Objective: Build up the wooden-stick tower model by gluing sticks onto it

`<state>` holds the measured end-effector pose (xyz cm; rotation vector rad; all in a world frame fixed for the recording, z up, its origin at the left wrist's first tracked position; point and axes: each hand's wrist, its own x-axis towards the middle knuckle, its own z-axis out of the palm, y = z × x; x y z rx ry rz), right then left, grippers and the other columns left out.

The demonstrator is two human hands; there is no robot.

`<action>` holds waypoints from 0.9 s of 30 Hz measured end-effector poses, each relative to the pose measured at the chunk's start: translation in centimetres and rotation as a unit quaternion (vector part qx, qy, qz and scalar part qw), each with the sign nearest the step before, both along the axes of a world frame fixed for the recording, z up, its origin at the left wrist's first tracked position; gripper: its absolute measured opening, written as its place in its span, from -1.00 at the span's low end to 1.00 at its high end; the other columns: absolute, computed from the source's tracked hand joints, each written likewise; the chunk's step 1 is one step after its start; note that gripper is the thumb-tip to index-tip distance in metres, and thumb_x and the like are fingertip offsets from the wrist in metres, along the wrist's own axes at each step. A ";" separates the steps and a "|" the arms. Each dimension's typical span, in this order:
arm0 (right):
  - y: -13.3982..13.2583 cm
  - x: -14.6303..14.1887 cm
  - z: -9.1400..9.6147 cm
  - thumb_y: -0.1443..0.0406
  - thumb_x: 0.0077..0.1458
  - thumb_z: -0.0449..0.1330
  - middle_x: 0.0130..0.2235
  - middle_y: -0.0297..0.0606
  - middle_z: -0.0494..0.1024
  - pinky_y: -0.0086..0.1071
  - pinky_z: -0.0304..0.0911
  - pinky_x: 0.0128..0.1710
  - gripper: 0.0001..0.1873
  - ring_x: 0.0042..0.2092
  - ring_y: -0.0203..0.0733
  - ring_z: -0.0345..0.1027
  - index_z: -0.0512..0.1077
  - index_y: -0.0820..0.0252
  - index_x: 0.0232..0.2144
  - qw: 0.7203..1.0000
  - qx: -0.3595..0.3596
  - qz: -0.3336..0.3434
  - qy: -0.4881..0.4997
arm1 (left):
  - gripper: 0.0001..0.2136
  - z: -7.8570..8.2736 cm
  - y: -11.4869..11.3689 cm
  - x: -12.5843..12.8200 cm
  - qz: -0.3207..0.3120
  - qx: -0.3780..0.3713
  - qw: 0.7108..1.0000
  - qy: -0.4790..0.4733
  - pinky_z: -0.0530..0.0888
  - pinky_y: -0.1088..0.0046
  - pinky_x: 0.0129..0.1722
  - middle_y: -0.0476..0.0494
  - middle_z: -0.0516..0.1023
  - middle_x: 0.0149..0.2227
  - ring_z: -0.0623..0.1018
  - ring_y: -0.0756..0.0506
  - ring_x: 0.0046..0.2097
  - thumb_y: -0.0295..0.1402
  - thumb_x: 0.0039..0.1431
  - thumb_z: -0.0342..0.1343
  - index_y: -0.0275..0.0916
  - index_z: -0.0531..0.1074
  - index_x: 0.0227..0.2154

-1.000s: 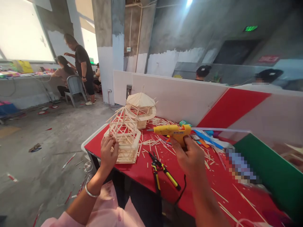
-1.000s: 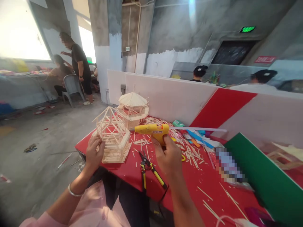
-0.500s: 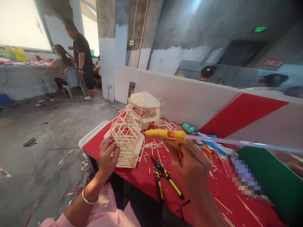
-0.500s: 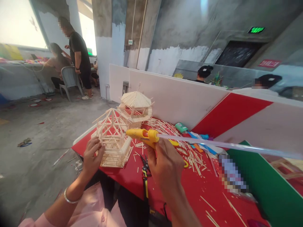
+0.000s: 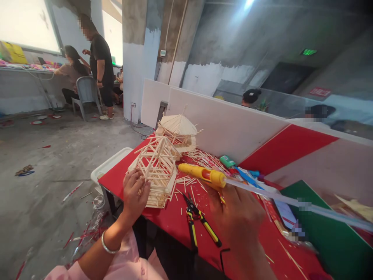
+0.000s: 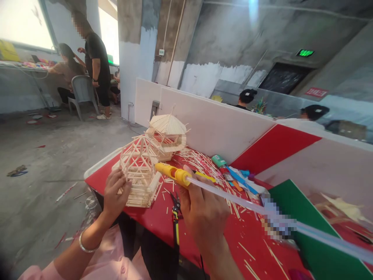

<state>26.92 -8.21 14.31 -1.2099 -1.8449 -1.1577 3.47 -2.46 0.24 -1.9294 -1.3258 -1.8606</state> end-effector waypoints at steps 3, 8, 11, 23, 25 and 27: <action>-0.7 -0.5 0.4 0.27 0.22 0.21 -0.30 -0.22 0.59 -0.38 0.29 -0.23 -0.77 -0.26 -0.17 0.49 0.40 0.18 -0.07 1.000 -0.006 0.009 -0.002 | -0.99 -0.1 -0.3 0.5 0.033 -0.030 0.999 -0.004 0.41 -0.01 0.12 -0.29 0.45 0.01 0.42 -0.26 0.13 -0.46 0.20 0.13 -0.25 0.44 -0.33; -1.0 0.9 -0.5 0.21 0.25 0.15 -0.42 -0.25 0.52 -0.34 0.27 -0.33 -0.86 -0.34 -0.15 0.45 0.44 0.13 -0.20 0.999 -0.019 0.003 0.047 | -0.96 -0.2 -0.8 1.2 0.049 -0.051 0.997 -0.027 0.32 -0.08 0.20 -0.31 0.38 0.14 0.27 -0.32 0.29 -0.44 0.22 0.12 -0.23 0.45 -0.29; 0.6 2.6 -1.7 0.13 0.23 0.17 -0.46 -0.25 0.50 -0.33 0.21 -0.41 -0.78 -0.44 -0.15 0.38 0.46 0.15 -0.32 0.990 -0.030 -0.001 0.134 | -0.95 -0.3 -0.5 1.2 0.057 -0.047 0.997 -0.022 0.33 -0.08 0.18 -0.31 0.44 0.06 0.30 -0.32 0.26 -0.40 0.21 0.13 -0.23 0.47 -0.29; 4.7 4.3 -3.4 -0.13 0.18 0.05 -0.51 -0.24 0.47 -0.35 0.09 -0.47 -0.51 -0.48 -0.14 0.30 0.38 0.14 -0.44 0.941 -0.163 0.016 0.296 | -0.39 -1.7 -0.8 -0.8 0.042 0.058 0.992 0.101 0.41 0.05 0.07 -0.30 0.49 -0.06 0.46 -0.31 0.08 -0.15 0.00 0.36 -0.17 0.27 0.08; 4.7 4.5 -3.3 -0.13 0.17 0.07 -0.51 -0.25 0.47 -0.35 0.09 -0.48 -0.52 -0.49 -0.15 0.29 0.37 0.14 -0.45 0.940 -0.171 0.016 0.294 | -0.48 -1.6 -1.2 -0.5 0.059 0.036 0.984 0.164 0.41 0.04 0.05 -0.32 0.47 -0.04 0.45 -0.34 0.09 -0.21 0.02 0.36 -0.16 0.34 0.03; 4.8 4.5 -3.2 -0.11 0.18 0.07 -0.50 -0.24 0.47 -0.34 0.09 -0.47 -0.54 -0.48 -0.14 0.29 0.37 0.14 -0.45 0.941 -0.172 0.019 0.291 | -0.58 -1.3 -1.4 -0.2 0.078 0.006 0.976 0.202 0.41 0.04 0.05 -0.32 0.46 -0.03 0.44 -0.36 0.10 -0.29 0.05 0.32 -0.17 0.42 -0.02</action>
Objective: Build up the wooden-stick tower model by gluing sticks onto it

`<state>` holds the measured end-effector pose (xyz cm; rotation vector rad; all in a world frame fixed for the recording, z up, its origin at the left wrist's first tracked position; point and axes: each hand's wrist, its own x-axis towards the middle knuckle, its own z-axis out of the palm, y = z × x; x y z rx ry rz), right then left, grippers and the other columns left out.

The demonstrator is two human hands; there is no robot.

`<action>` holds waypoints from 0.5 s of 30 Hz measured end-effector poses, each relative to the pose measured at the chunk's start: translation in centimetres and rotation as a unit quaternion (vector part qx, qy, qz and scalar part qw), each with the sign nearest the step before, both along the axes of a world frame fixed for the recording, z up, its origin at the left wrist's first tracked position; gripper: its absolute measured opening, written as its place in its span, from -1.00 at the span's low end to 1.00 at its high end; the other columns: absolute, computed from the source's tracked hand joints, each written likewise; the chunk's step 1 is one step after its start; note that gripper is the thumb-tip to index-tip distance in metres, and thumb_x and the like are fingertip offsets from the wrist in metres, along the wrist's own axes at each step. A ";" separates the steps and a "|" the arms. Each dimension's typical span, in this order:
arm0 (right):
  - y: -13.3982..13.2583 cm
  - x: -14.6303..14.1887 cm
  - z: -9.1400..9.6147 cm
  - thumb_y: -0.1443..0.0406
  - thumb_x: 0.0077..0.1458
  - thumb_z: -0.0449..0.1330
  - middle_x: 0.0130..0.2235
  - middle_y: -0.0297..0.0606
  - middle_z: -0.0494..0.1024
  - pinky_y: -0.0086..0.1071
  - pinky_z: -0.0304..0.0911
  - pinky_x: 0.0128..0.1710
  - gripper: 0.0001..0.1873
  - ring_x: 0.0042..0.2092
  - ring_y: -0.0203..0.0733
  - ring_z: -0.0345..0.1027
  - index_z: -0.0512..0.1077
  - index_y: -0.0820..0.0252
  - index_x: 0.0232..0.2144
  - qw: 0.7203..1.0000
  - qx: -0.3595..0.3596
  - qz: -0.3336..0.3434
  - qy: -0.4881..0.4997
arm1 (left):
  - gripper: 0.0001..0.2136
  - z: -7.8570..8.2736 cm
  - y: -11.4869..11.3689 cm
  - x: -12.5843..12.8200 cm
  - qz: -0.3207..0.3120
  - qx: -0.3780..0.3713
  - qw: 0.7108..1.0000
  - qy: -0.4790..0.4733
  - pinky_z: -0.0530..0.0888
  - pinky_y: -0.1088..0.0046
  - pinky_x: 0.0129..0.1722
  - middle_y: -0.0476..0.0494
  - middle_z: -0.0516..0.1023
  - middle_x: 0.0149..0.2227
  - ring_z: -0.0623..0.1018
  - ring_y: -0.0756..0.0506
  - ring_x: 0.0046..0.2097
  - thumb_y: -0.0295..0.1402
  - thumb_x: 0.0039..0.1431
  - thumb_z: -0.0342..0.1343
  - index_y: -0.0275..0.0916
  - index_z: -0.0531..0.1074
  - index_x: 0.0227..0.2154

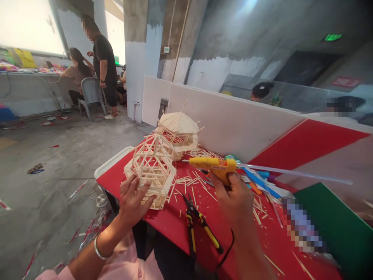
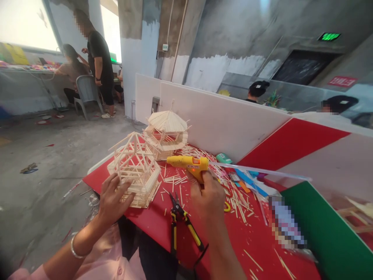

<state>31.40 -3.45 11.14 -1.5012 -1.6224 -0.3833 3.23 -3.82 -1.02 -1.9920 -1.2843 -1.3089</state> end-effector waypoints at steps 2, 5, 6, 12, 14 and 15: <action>0.1 -0.2 0.2 -0.09 0.19 0.07 -0.49 -0.24 0.48 -0.33 0.09 -0.46 -0.55 -0.47 -0.14 0.30 0.37 0.13 -0.44 1.000 0.010 0.004 -0.008 | -0.68 0.5 0.2 0.1 0.005 -0.021 1.000 0.008 0.44 0.09 0.04 -0.31 0.48 -0.09 0.46 -0.34 0.07 -0.39 0.06 0.24 -0.19 0.49 -0.08; 0.4 -0.7 0.5 -0.06 0.21 0.08 -0.49 -0.25 0.49 -0.33 0.07 -0.46 -0.59 -0.46 -0.13 0.32 0.36 0.12 -0.43 0.999 0.035 0.005 -0.030 | -0.79 1.1 1.1 -0.1 -0.010 -0.030 0.999 0.012 0.51 0.25 -0.13 -0.23 0.49 -0.28 0.52 -0.26 -0.07 -0.51 0.01 0.12 -0.20 0.55 -0.28; 0.5 -0.8 0.7 -0.04 0.22 0.08 -0.48 -0.25 0.49 -0.32 0.08 -0.46 -0.61 -0.46 -0.12 0.33 0.36 0.11 -0.44 0.999 0.040 0.003 -0.037 | -0.82 1.3 1.5 -0.3 -0.015 -0.028 0.999 0.015 0.52 0.31 -0.22 -0.20 0.49 -0.33 0.53 -0.22 -0.14 -0.53 0.01 0.11 -0.19 0.55 -0.35; 1.5 -0.8 2.4 0.04 0.25 0.06 -0.43 -0.20 0.51 -0.31 0.12 -0.43 -0.70 -0.40 -0.10 0.38 0.34 0.12 -0.36 0.996 0.055 -0.013 -0.076 | -0.76 4.3 4.1 -1.6 -0.052 -0.038 0.998 -0.027 0.37 0.47 -0.46 -0.11 0.46 -0.46 0.47 -0.04 -0.42 -0.37 0.16 0.14 -0.20 0.47 -0.62; 1.6 -0.7 3.7 0.01 0.25 0.05 -0.45 -0.22 0.48 -0.32 0.08 -0.46 -0.67 -0.44 -0.12 0.35 0.34 0.13 -0.34 0.994 0.058 -0.033 -0.084 | -0.75 6.6 5.0 -2.4 -0.080 -0.089 0.991 -0.052 0.37 0.48 -0.43 -0.09 0.45 -0.44 0.46 -0.01 -0.43 -0.34 0.16 0.15 -0.22 0.45 -0.63; 1.6 -0.7 4.5 -0.02 0.23 0.06 -0.47 -0.23 0.46 -0.32 0.05 -0.48 -0.64 -0.46 -0.14 0.32 0.34 0.14 -0.34 0.993 0.060 -0.044 -0.089 | -0.76 7.9 5.4 -2.9 -0.094 -0.117 0.987 -0.058 0.36 0.49 -0.42 -0.09 0.46 -0.42 0.46 -0.01 -0.42 -0.34 0.14 0.17 -0.22 0.45 -0.63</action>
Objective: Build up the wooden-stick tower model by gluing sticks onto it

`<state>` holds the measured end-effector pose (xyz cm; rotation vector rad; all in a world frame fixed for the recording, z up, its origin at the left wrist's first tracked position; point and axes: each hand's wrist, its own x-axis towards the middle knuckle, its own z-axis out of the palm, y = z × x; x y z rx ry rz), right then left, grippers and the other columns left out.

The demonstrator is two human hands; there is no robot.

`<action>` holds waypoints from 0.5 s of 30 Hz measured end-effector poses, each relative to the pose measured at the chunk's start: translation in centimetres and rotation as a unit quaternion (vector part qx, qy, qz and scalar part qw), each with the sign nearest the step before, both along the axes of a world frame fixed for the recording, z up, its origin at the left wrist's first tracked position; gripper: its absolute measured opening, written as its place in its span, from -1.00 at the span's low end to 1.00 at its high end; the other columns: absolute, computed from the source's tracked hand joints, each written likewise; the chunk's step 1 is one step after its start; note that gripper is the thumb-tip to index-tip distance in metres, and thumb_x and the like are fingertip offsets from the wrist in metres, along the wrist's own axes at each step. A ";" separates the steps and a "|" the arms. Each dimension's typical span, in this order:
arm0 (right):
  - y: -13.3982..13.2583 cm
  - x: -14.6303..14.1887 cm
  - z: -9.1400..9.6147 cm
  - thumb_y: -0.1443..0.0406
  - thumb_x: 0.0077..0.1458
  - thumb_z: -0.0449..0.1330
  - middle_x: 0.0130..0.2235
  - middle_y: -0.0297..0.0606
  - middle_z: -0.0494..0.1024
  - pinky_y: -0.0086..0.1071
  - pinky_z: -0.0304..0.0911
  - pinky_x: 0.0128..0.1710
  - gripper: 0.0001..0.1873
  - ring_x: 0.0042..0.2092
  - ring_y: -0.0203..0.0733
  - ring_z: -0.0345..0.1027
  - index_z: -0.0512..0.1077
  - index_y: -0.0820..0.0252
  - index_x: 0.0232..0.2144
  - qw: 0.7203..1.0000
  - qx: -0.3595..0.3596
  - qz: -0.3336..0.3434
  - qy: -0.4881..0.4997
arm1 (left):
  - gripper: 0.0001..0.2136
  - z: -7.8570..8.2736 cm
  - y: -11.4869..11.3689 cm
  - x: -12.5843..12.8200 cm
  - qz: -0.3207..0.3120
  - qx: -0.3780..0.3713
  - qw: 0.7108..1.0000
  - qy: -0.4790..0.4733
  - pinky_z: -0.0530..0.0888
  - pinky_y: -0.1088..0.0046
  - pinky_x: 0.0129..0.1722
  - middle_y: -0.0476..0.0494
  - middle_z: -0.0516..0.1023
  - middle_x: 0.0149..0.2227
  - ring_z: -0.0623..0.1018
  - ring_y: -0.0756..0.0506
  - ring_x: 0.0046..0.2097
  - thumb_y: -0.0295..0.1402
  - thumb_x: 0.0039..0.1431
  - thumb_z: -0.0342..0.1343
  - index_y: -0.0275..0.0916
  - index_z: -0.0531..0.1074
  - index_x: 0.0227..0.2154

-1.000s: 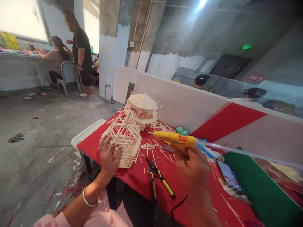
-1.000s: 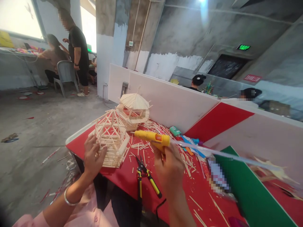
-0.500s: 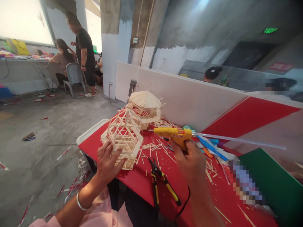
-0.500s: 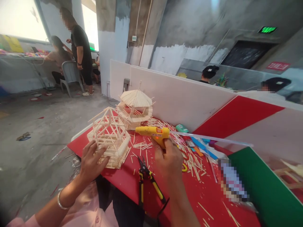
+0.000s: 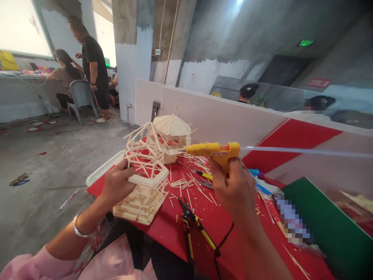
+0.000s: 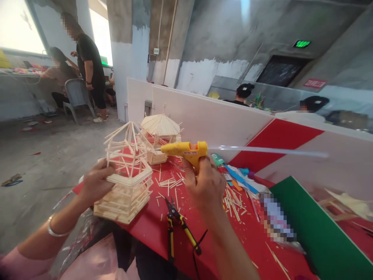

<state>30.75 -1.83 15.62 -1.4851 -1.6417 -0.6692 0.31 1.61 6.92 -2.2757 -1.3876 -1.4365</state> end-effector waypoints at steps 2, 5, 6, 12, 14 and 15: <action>0.1 0.0 1.5 -0.10 0.17 0.10 -0.50 -0.27 0.41 -0.33 -0.01 -0.50 -0.56 -0.49 -0.18 0.28 0.35 0.14 -0.35 1.000 0.010 -0.022 -0.014 | -0.79 2.7 0.7 -1.0 -0.066 -0.043 0.997 0.011 0.36 0.50 -0.40 -0.07 0.47 -0.38 0.47 0.00 -0.38 -0.31 0.13 0.18 -0.21 0.49 -0.60; 0.4 -0.2 3.0 -0.16 0.09 0.13 -0.49 -0.26 0.42 -0.33 -0.07 -0.50 -0.48 -0.50 -0.20 0.27 0.38 0.18 -0.30 0.997 0.021 -0.059 -0.043 | -0.74 6.2 1.5 -2.2 -0.166 -0.126 0.977 0.046 0.34 0.50 -0.42 -0.04 0.46 -0.43 0.44 0.03 -0.44 -0.27 0.14 0.19 -0.22 0.49 -0.62; 0.5 -0.3 3.2 -0.16 0.10 0.13 -0.48 -0.25 0.43 -0.33 -0.09 -0.50 -0.48 -0.49 -0.20 0.27 0.39 0.19 -0.28 0.996 0.020 -0.070 -0.055 | -0.71 7.1 1.7 -2.4 -0.188 -0.147 0.970 0.052 0.33 0.51 -0.44 -0.04 0.46 -0.45 0.43 0.03 -0.46 -0.26 0.15 0.18 -0.23 0.48 -0.64; 1.0 -0.4 3.1 0.02 0.15 0.14 -0.35 -0.18 0.55 -0.32 -0.13 -0.49 -0.60 -0.42 -0.20 0.36 0.43 0.25 -0.23 0.986 -0.002 -0.070 -0.154 | -0.70 9.7 3.0 -2.5 -0.237 -0.192 0.946 0.106 0.27 0.52 -0.51 -0.04 0.43 -0.54 0.38 0.03 -0.52 -0.25 0.11 0.15 -0.23 0.43 -0.68; 1.1 -0.4 3.0 0.07 0.15 0.15 -0.33 -0.16 0.57 -0.33 -0.11 -0.48 -0.63 -0.40 -0.19 0.38 0.45 0.26 -0.20 0.983 0.000 -0.060 -0.171 | -0.73 10.0 3.4 -2.3 -0.240 -0.195 0.943 0.119 0.26 0.53 -0.53 -0.03 0.42 -0.55 0.38 0.04 -0.54 -0.29 0.07 0.14 -0.23 0.42 -0.69; 1.2 -0.4 3.0 0.09 0.15 0.15 -0.31 -0.16 0.58 -0.33 -0.10 -0.48 -0.64 -0.39 -0.18 0.39 0.45 0.27 -0.19 0.983 0.002 -0.056 -0.175 | -0.75 10.0 3.6 -2.2 -0.240 -0.196 0.943 0.124 0.25 0.53 -0.53 -0.03 0.42 -0.56 0.38 0.04 -0.54 -0.32 0.04 0.14 -0.23 0.42 -0.70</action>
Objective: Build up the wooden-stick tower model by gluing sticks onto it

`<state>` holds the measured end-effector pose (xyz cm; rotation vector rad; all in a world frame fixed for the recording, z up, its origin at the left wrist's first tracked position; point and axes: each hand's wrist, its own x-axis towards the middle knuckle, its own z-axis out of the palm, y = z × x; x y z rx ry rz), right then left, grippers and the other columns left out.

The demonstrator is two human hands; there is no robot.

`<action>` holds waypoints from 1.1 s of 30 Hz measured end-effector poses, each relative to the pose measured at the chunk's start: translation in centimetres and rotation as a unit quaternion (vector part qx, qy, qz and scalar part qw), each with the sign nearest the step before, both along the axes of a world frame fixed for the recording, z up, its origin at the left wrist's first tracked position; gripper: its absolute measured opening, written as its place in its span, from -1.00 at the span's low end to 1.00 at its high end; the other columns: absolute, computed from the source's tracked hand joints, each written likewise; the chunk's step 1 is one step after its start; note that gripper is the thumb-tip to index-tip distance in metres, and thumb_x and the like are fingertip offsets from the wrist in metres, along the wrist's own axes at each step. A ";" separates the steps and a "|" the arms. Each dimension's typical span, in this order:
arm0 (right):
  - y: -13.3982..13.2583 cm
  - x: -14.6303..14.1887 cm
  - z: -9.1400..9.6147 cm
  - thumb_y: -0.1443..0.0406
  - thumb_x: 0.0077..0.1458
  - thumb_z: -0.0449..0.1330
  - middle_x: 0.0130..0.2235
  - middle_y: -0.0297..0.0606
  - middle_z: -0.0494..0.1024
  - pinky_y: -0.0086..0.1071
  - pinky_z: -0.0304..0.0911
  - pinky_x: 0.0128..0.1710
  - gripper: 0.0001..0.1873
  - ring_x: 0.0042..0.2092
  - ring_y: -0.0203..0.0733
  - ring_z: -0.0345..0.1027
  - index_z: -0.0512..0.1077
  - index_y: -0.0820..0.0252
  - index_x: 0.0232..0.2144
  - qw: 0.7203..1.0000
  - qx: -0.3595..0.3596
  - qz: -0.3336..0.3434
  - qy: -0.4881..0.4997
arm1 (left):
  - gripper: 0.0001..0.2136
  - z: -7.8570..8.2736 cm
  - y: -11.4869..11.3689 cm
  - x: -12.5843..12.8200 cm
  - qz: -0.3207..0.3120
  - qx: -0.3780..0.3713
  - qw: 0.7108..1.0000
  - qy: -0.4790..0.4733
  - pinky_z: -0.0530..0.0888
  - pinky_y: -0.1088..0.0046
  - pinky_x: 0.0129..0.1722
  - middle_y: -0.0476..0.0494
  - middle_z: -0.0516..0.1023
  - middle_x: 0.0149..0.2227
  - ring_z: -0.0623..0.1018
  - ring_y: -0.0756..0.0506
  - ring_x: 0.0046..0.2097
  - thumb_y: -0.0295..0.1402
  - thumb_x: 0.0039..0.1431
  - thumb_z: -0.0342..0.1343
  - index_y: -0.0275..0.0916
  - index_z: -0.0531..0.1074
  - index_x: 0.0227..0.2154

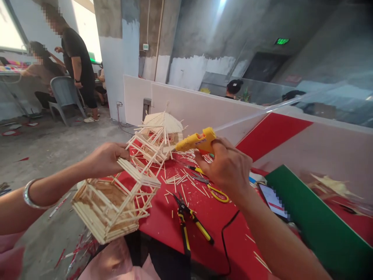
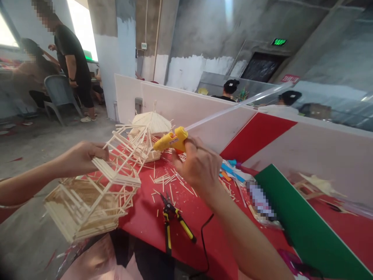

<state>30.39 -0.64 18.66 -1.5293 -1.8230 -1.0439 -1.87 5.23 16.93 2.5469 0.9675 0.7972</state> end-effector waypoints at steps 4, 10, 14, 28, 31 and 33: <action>0.6 0.1 0.0 0.18 0.14 0.13 -0.25 -0.12 0.60 -0.33 -0.08 -0.47 -0.69 -0.37 -0.17 0.40 0.46 0.29 -0.17 1.000 -0.019 0.003 0.000 | -0.81 0.1 0.3 0.4 -0.015 -0.017 1.000 -0.002 0.27 0.54 -0.53 -0.02 0.45 -0.55 0.42 0.03 -0.53 -0.35 0.01 0.16 -0.21 0.48 -0.67; 1.2 0.6 -0.1 0.18 0.09 0.11 -0.27 -0.12 0.60 -0.32 -0.16 -0.49 -0.67 -0.43 -0.18 0.36 0.47 0.28 -0.17 0.998 -0.050 -0.027 0.004 | -0.85 0.0 0.4 0.9 -0.037 -0.032 0.999 -0.018 0.30 0.55 -0.50 0.00 0.50 -0.52 0.46 0.03 -0.50 -0.33 0.00 0.20 -0.17 0.53 -0.63; 1.1 0.7 -0.1 0.18 0.09 0.10 -0.27 -0.11 0.61 -0.33 -0.18 -0.49 -0.66 -0.45 -0.19 0.34 0.47 0.28 -0.16 0.997 -0.066 -0.036 0.003 | -0.84 -0.1 0.6 0.9 -0.036 -0.035 0.999 -0.010 0.31 0.56 -0.50 -0.02 0.51 -0.51 0.47 0.02 -0.49 -0.30 0.02 0.20 -0.18 0.54 -0.61; 1.1 0.7 -0.3 0.23 0.10 0.11 -0.26 -0.18 0.61 -0.33 -0.16 -0.49 -0.68 -0.41 -0.17 0.37 0.48 0.28 -0.15 0.998 -0.048 -0.033 -0.030 | -0.85 0.1 0.2 0.8 -0.040 -0.061 0.997 0.014 0.32 0.62 -0.44 -0.01 0.54 -0.46 0.47 0.07 -0.44 -0.35 0.05 0.17 -0.25 0.56 -0.55; 1.2 0.8 -0.4 0.23 0.10 0.11 -0.28 -0.18 0.60 -0.33 -0.15 -0.49 -0.69 -0.41 -0.18 0.36 0.48 0.28 -0.15 0.998 -0.042 -0.028 -0.032 | -0.85 -0.2 0.3 0.7 -0.046 -0.061 0.997 0.002 0.31 0.61 -0.44 -0.01 0.53 -0.47 0.47 0.07 -0.45 -0.35 0.06 0.17 -0.25 0.56 -0.55; 1.2 0.8 -0.4 0.23 0.10 0.11 -0.31 -0.18 0.59 -0.33 -0.15 -0.50 -0.70 -0.42 -0.19 0.35 0.48 0.27 -0.17 0.998 -0.041 -0.023 -0.032 | -0.85 -0.4 0.4 0.7 -0.049 -0.061 0.997 -0.004 0.31 0.61 -0.44 0.00 0.52 -0.48 0.46 0.08 -0.45 -0.35 0.06 0.18 -0.25 0.56 -0.55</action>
